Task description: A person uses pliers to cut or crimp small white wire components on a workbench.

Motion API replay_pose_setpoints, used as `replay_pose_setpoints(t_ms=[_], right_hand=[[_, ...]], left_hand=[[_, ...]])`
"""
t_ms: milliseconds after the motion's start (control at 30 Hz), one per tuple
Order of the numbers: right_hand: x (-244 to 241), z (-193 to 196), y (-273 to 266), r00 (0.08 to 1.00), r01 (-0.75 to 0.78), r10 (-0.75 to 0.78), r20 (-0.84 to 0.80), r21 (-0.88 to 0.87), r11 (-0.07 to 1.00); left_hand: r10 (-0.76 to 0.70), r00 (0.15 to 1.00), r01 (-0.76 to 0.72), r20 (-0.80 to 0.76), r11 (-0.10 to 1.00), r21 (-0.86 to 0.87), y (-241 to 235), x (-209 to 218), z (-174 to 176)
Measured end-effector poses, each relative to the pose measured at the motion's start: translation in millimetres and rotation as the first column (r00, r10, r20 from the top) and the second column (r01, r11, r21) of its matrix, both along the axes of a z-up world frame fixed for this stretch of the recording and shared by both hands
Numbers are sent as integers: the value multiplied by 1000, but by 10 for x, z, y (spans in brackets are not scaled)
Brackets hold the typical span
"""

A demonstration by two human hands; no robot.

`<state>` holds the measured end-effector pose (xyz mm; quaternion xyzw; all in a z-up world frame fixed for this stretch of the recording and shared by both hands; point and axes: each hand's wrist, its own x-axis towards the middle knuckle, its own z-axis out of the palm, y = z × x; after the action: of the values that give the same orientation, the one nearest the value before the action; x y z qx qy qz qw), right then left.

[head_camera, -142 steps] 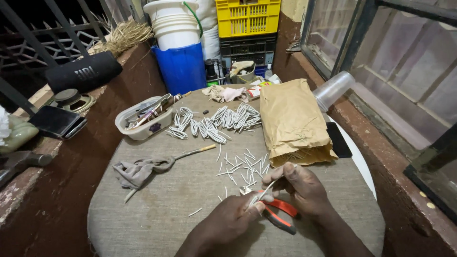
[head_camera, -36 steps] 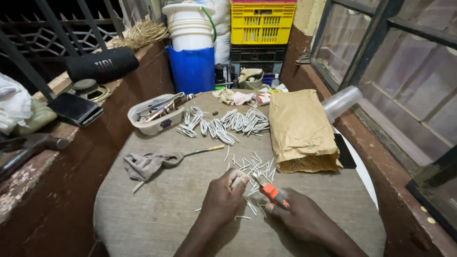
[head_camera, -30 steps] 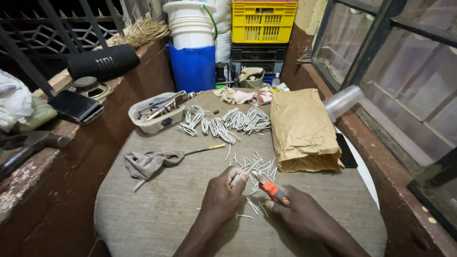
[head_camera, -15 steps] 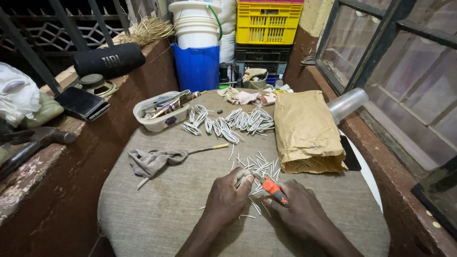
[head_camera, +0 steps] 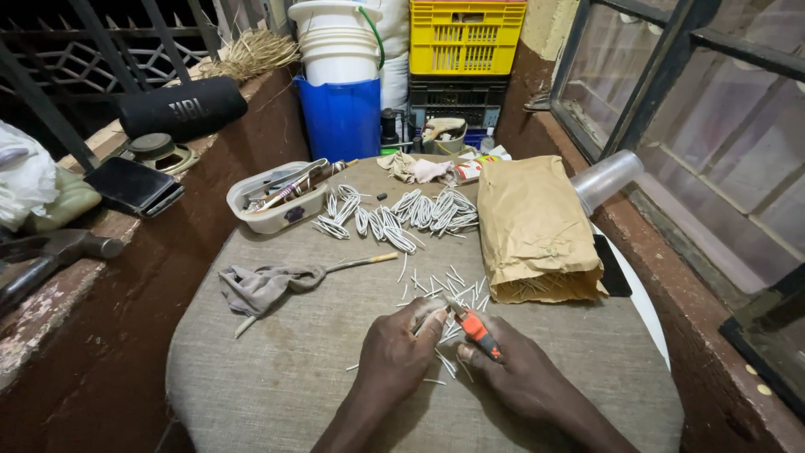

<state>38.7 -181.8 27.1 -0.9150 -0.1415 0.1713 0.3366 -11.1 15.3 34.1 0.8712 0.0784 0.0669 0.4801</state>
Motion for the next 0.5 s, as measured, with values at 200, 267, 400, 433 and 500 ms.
replay_pose_setpoints(t_ms=[200, 267, 400, 433, 500], right_hand=[[206, -368, -55, 980, -71, 72, 183, -8, 997], [152, -289, -22, 981, -72, 76, 179, -30, 997], [-259, 154, 223, 970, 107, -109, 216, 23, 994], [-155, 10, 193, 970, 105, -108, 218, 24, 994], [42, -278, 125, 980, 45, -70, 186, 136, 990]], left_hand=[[3, 1000, -3, -3, 999, 51, 12, 21, -62], [-1, 1000, 2, -9, 998, 69, 21, 14, -47], [-22, 999, 19, 32, 996, 84, 35, 8, -36], [-20, 999, 17, 34, 996, 85, 35, 21, -85], [-53, 972, 23, 230, 991, 131, 26, 37, -184]])
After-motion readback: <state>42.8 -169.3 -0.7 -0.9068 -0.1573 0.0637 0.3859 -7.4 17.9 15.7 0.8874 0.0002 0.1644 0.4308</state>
